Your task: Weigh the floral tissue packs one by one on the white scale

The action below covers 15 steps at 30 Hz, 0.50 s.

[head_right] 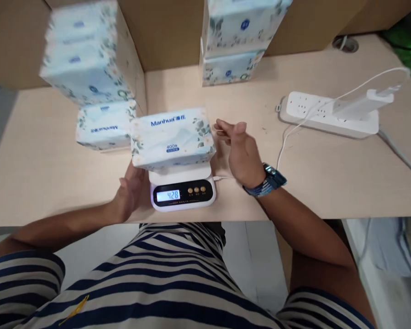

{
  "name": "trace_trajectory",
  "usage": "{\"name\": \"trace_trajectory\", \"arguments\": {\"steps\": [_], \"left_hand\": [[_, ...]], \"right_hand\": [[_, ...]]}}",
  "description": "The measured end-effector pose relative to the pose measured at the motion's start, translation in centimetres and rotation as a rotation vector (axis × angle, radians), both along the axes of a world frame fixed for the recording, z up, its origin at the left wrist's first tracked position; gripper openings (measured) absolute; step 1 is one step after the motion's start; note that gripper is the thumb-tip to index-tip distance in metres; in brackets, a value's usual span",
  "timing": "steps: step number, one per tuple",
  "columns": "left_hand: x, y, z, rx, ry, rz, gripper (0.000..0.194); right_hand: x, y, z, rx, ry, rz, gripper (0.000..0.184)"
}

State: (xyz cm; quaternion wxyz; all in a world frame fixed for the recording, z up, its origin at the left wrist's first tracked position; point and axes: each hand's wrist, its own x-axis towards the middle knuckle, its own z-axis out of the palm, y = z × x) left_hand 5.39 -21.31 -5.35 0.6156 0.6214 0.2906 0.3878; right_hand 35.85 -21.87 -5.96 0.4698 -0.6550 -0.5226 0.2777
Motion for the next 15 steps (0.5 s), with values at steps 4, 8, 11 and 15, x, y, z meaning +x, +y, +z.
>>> {"name": "trace_trajectory", "arguments": {"steps": [4, 8, 11, 15], "left_hand": [[-1.0, 0.2, 0.0, 0.075, 0.109, -0.049, 0.075], [-2.0, 0.2, -0.4, 0.063, 0.159, -0.076, 0.067], [-2.5, 0.5, -0.6, 0.003, 0.129, -0.031, 0.056], [-2.8, 1.4, -0.1, 0.041, 0.207, 0.038, 0.047]], "right_hand": [[0.5, -0.1, 1.5, -0.038, -0.488, -0.019, 0.074], [1.0, 0.3, 1.0, -0.061, -0.679, 0.036, 0.047], [1.3, 0.6, 0.5, -0.048, -0.735, 0.06, 0.039], [1.5, 0.5, 0.5, -0.068, -0.821, 0.039, 0.036]]}}
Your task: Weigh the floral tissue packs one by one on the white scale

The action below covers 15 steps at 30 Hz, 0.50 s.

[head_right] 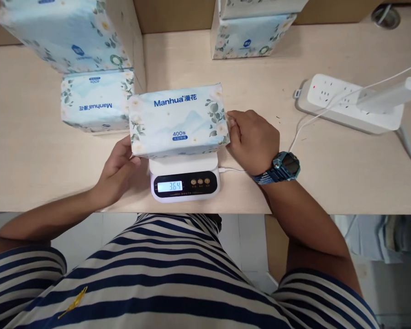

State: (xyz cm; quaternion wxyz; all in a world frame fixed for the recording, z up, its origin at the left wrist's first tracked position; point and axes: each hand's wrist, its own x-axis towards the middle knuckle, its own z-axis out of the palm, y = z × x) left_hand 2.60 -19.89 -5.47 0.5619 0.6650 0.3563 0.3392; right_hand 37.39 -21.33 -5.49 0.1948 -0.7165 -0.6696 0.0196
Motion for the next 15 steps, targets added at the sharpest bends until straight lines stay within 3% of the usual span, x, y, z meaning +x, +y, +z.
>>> {"name": "trace_trajectory", "arguments": {"steps": [5, 9, 12, 15], "left_hand": [[-0.1, 1.4, 1.3, 0.224, 0.271, 0.142, 0.044], [0.0, 1.8, 2.7, 0.319, 0.569, 0.1, 0.035], [0.2, 1.8, 3.2, 0.361, 0.652, 0.091, 0.027], [0.4, 1.8, 3.3, 0.37, 0.657, 0.098, 0.023]], "right_hand": [[0.1, -0.5, 0.2, 0.042, 0.033, 0.058, 0.038], [-0.1, -0.8, 0.5, 0.101, -0.028, 0.131, 0.036], [-0.3, -0.9, 0.9, 0.123, -0.061, 0.19, 0.019], [-0.4, -0.7, 1.0, 0.166, -0.053, 0.22, 0.029]]}}
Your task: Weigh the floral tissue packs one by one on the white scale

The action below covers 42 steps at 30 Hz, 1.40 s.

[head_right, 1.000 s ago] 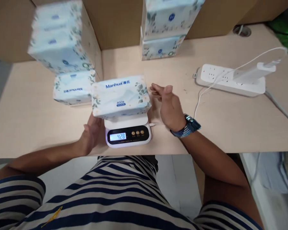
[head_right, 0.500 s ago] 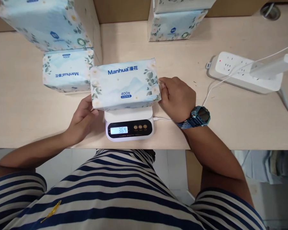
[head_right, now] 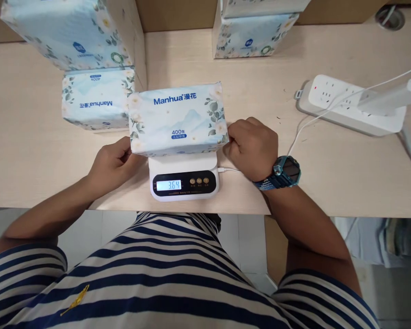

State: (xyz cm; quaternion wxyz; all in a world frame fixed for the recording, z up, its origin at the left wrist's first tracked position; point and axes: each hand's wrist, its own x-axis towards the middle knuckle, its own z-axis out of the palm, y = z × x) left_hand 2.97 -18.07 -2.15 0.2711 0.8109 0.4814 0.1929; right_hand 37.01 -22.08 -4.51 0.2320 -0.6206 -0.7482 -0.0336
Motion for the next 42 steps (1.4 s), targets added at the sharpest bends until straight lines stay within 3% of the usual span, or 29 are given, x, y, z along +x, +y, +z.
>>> {"name": "trace_trajectory", "arguments": {"steps": [3, 10, 18, 26, 36, 42], "left_hand": [[0.0, 0.1, -0.2, 0.021, 0.002, -0.006, 0.022], [0.1, 0.1, -0.3, 0.055, 0.061, -0.033, 0.018], [0.1, -0.1, -0.7, 0.093, 0.08, -0.058, 0.027], [0.2, -0.1, -0.6, 0.088, 0.073, -0.063, 0.023], [0.1, -0.1, -0.8, 0.108, 0.077, -0.076, 0.026], [0.2, -0.2, -0.7, 0.116, 0.117, -0.083, 0.032]], "right_hand": [[-0.2, 0.0, -0.1, -0.007, 0.001, 0.016, 0.038], [-0.5, -0.5, -0.7, -0.03, -0.051, -0.003, 0.04], [-0.5, -0.4, -0.9, -0.062, -0.019, -0.005, 0.03], [-0.5, -0.4, -0.8, -0.142, 0.013, -0.034, 0.029], [-0.3, -0.3, -1.3, -0.085, 0.039, -0.031, 0.028], [-0.1, -0.2, -1.4, -0.137, 0.051, -0.038, 0.029]]}}
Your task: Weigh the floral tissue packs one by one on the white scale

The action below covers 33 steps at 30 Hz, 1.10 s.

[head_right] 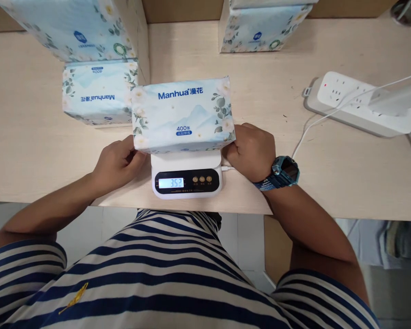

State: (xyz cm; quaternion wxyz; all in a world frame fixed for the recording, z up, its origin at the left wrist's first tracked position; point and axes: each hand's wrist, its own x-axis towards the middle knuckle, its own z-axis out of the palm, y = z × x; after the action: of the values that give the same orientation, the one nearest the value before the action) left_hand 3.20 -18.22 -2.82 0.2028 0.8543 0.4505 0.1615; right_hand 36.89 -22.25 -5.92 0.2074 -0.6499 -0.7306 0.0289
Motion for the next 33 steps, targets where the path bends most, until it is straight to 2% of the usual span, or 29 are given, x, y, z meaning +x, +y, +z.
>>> {"name": "trace_trajectory", "arguments": {"steps": [7, 13, 24, 33], "left_hand": [[-0.09, 0.0, -0.05, 0.03, 0.006, -0.001, 0.036], [-0.11, 0.01, 0.11, 0.008, 0.004, 0.01, 0.037], [-0.03, 0.27, 0.19, -0.052, -0.002, 0.06, 0.03], [0.09, 0.14, 0.2, -0.057, 0.005, 0.058, 0.027]], "right_hand": [[0.12, 0.04, -0.22, 0.008, -0.012, -0.009, 0.028], [0.08, 0.17, -0.23, 0.109, 0.004, 0.034, 0.031], [0.27, -0.12, 0.09, -0.075, -0.042, -0.039, 0.025], [0.54, -0.19, -0.15, -0.085, -0.06, -0.04, 0.026]]}}
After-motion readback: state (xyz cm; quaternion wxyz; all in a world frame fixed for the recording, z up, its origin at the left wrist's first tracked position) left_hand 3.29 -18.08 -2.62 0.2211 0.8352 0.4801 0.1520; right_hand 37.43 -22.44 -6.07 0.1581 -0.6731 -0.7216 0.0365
